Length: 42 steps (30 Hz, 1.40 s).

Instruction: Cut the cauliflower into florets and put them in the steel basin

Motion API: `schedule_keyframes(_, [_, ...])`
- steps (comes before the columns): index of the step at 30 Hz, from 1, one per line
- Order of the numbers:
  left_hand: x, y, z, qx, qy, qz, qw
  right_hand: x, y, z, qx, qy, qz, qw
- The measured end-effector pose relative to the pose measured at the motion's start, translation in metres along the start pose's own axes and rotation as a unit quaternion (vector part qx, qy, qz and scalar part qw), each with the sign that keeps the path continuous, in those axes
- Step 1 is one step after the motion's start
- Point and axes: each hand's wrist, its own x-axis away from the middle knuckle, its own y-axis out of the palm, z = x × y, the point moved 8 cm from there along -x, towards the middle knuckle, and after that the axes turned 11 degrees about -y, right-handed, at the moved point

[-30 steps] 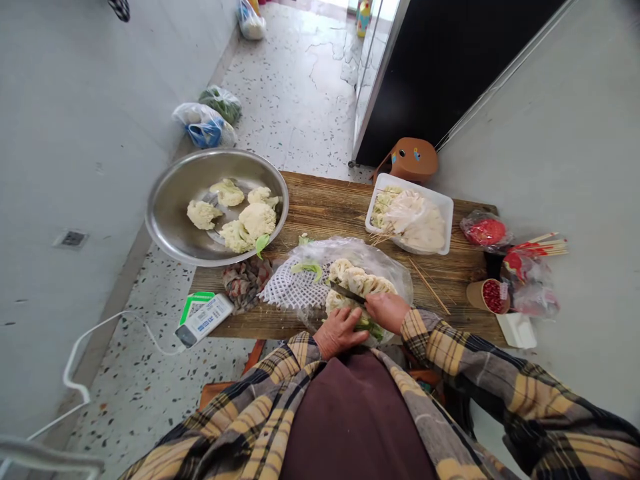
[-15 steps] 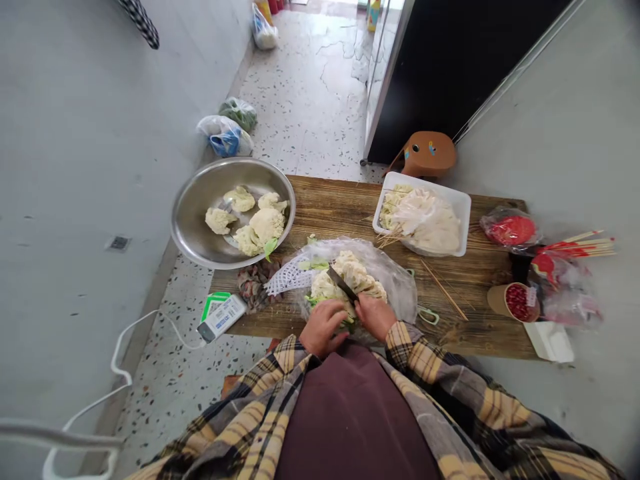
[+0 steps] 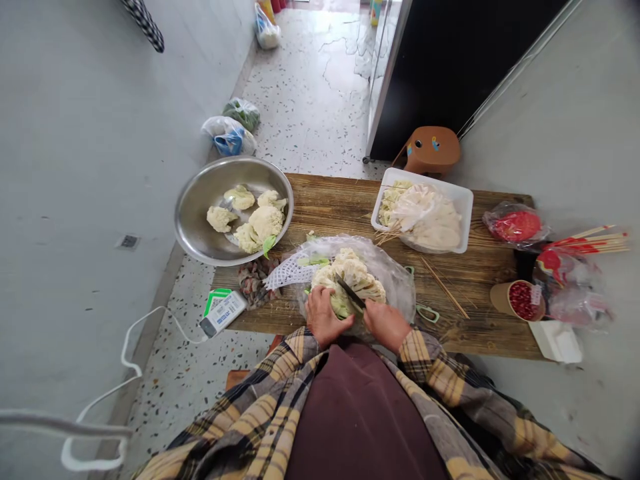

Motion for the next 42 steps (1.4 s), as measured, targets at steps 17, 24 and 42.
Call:
schedule_keyframes(17, [0.0, 0.004, 0.002, 0.047, 0.034, 0.076, 0.995, -0.027, 0.016, 0.016, -0.129, 0.026, 0.038, 0.991])
schedule_keyframes(24, [-0.001, -0.005, -0.017, 0.115, 0.093, 0.056, 0.987, -0.015, 0.024, 0.056, -0.208, 0.038, 0.044, 0.976])
schedule_keyframes(42, [0.01, -0.023, -0.135, 0.279, -0.223, -0.044, 0.933, 0.019, 0.016, 0.038, -0.216, 0.004, 0.178, 0.96])
